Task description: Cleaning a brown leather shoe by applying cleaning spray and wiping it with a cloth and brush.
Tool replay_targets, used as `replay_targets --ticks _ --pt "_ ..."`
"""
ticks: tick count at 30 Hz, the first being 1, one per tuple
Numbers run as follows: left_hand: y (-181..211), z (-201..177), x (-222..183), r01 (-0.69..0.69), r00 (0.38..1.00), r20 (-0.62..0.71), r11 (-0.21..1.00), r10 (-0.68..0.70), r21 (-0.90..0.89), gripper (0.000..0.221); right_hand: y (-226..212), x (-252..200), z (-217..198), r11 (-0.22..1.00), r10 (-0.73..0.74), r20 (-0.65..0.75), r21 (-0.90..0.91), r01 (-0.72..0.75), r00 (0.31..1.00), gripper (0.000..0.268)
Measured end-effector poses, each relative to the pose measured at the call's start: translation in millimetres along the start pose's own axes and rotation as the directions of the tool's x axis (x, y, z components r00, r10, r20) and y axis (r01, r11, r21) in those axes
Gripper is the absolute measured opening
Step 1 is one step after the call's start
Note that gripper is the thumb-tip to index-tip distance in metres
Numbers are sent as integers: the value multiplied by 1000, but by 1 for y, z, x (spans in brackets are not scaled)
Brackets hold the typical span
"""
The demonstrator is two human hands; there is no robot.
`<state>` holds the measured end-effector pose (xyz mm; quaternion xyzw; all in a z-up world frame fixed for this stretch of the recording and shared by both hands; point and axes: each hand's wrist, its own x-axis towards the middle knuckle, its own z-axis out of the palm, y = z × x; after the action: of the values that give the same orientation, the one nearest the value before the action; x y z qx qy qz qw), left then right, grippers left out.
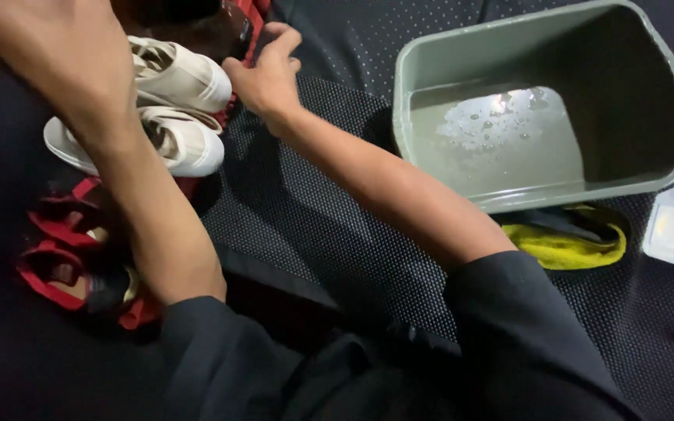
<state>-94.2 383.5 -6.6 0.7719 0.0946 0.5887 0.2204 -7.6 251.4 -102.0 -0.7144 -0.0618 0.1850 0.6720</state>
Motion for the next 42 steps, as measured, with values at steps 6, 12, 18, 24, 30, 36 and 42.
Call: replay_targets --ticks 6,12,18,24,30,36,42 --pt "-32 0 -9 191 978 13 912 -210 362 116 11 -33 20 987 -114 336 -69 145 935 59" --pt "18 10 -1 -4 1000 15 975 1 224 98 -1 -42 -12 966 -118 481 -145 212 869 60" --pt "84 50 -22 -24 999 30 988 29 -152 84 -75 -70 -86 677 65 342 675 -293 937 43" --pt "190 68 -27 -10 873 355 741 333 -671 34 -69 -53 -246 530 -511 400 843 -88 761 51" --pt "254 112 -63 370 652 590 478 477 -796 11 -94 -74 -336 680 81 -113 733 28 990 30" --pt "273 164 -82 276 443 480 394 757 -877 45 -98 -118 -384 868 209 -395 496 16 895 23" --pt "310 219 -115 922 356 925 211 -131 -324 52 -56 -121 -414 728 -155 -172 646 230 973 22"
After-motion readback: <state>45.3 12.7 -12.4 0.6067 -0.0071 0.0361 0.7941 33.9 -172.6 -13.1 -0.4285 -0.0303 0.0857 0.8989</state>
